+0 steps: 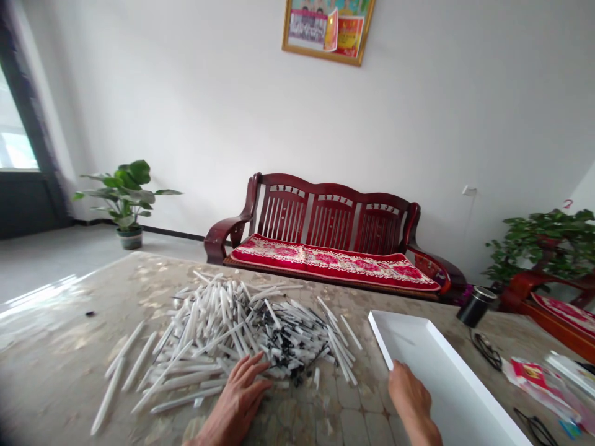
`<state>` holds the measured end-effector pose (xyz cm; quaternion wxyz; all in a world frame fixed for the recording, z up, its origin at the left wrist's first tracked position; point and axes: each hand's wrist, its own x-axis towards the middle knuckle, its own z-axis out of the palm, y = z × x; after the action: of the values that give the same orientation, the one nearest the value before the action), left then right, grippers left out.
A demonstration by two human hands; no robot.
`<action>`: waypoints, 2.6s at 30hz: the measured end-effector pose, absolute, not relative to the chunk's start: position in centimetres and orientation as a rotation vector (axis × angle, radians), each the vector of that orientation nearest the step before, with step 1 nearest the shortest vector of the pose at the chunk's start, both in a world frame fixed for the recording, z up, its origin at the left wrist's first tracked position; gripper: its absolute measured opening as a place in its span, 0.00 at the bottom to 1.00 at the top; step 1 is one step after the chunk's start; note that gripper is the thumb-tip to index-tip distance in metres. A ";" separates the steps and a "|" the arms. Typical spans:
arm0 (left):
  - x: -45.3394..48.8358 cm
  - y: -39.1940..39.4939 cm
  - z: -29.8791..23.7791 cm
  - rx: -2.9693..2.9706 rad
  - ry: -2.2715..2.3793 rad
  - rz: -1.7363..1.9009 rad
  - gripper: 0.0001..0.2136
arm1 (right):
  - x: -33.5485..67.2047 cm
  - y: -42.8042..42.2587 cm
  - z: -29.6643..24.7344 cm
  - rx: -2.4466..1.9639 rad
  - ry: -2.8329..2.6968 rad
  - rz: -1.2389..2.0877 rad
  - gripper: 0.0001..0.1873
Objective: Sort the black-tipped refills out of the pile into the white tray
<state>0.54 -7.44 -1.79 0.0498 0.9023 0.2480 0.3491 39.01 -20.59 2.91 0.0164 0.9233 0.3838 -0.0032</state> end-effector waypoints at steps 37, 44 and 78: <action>0.8 -8.3 -0.5 2.588 0.688 1.099 0.09 | 34.9 -12.6 2.5 2.703 1.512 0.200 0.26; 0.5 -6.8 -1.3 2.610 0.689 1.050 0.10 | 33.5 -13.8 3.7 2.807 1.530 0.208 0.21; 2.5 -3.1 0.8 0.548 0.550 1.061 0.18 | 22.3 -11.9 -1.7 3.096 2.313 0.086 0.10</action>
<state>2.52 -3.14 0.83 0.7917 0.2549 0.2556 0.4929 22.27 -11.95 -1.66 -0.3543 0.7490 0.5595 0.0207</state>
